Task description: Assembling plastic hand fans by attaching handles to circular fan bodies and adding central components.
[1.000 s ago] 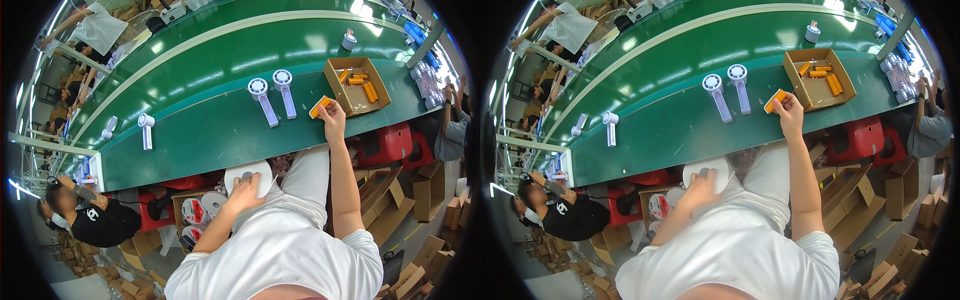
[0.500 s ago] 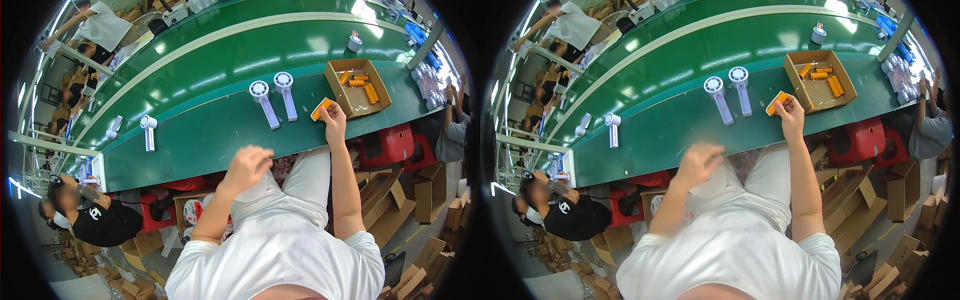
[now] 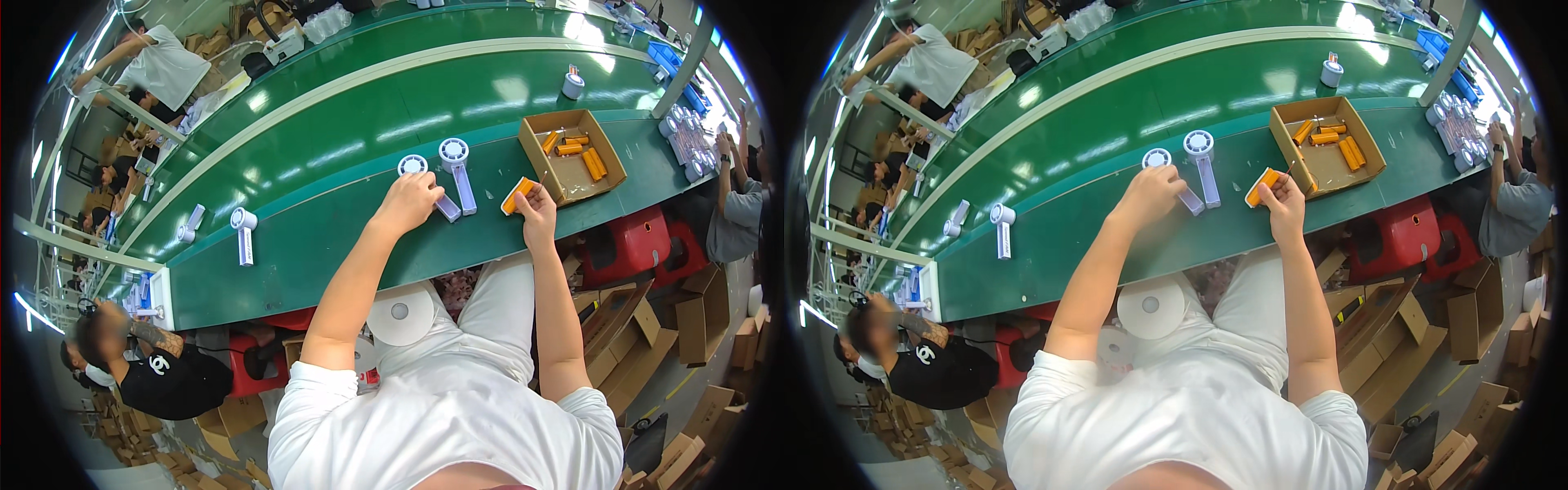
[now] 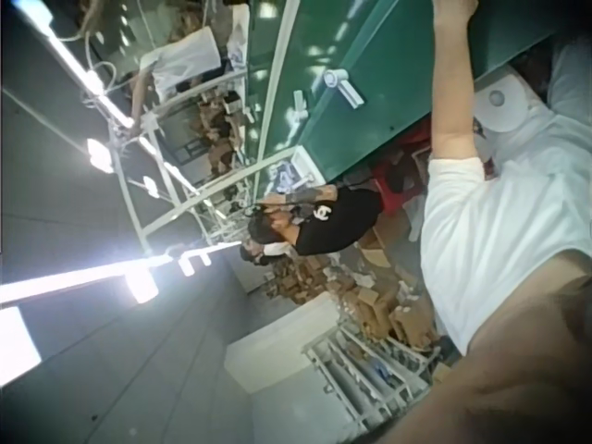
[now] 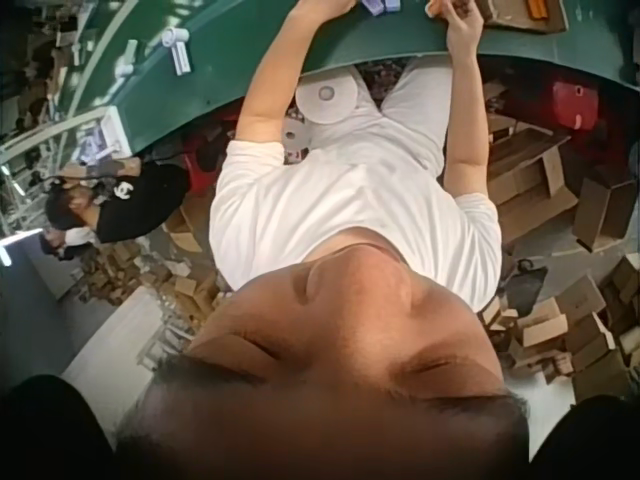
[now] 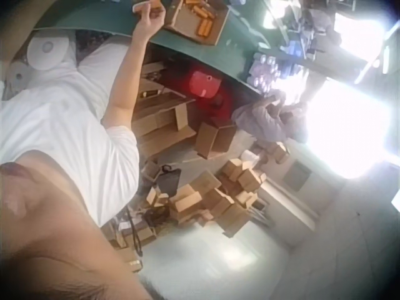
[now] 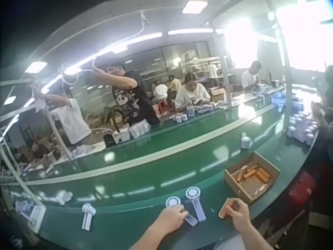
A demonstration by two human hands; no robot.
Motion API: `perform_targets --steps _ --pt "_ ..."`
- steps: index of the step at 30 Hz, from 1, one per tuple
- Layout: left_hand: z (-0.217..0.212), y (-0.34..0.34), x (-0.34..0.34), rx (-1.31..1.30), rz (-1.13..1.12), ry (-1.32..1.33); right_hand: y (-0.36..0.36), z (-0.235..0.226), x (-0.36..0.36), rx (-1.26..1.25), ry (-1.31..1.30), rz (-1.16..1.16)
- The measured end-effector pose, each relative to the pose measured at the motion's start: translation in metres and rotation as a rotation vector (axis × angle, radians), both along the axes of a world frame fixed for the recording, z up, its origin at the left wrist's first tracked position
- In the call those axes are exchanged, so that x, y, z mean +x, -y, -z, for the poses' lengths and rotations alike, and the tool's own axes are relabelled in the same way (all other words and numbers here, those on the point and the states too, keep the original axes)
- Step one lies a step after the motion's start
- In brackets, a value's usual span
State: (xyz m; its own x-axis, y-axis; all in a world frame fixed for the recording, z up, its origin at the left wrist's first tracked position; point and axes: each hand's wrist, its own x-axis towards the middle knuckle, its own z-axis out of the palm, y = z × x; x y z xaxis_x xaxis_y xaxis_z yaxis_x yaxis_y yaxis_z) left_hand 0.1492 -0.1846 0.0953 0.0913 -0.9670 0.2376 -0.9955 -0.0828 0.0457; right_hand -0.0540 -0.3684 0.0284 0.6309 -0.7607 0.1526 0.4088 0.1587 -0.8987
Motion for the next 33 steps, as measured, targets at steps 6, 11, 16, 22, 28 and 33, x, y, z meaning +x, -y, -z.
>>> perform_targets --steps 6,11,16,22,28,33 --pt "-0.013 0.004 0.024 -0.194 0.034 -0.455 0.002 0.003 -0.002 -0.007 -0.006 -0.017" --pt "0.036 0.015 0.036 -0.659 -0.191 -0.36 0.0 0.001 0.0 -0.032 -0.03 -0.021" --pt "0.056 0.017 0.039 -0.564 -0.291 -0.998 0.0 0.003 -0.001 -0.065 -0.061 -0.016" --pt "0.059 0.012 0.041 -0.611 -0.246 -1.015 -0.007 0.0 0.0 -0.113 -0.113 0.041" --pt "0.056 0.011 0.039 -0.618 -0.215 -0.891 -0.054 -0.05 0.021 -0.238 -0.178 0.0" --pt "0.056 0.009 0.038 -0.683 -0.215 -0.856 -0.087 -0.075 0.048 -0.473 -0.474 -0.134"
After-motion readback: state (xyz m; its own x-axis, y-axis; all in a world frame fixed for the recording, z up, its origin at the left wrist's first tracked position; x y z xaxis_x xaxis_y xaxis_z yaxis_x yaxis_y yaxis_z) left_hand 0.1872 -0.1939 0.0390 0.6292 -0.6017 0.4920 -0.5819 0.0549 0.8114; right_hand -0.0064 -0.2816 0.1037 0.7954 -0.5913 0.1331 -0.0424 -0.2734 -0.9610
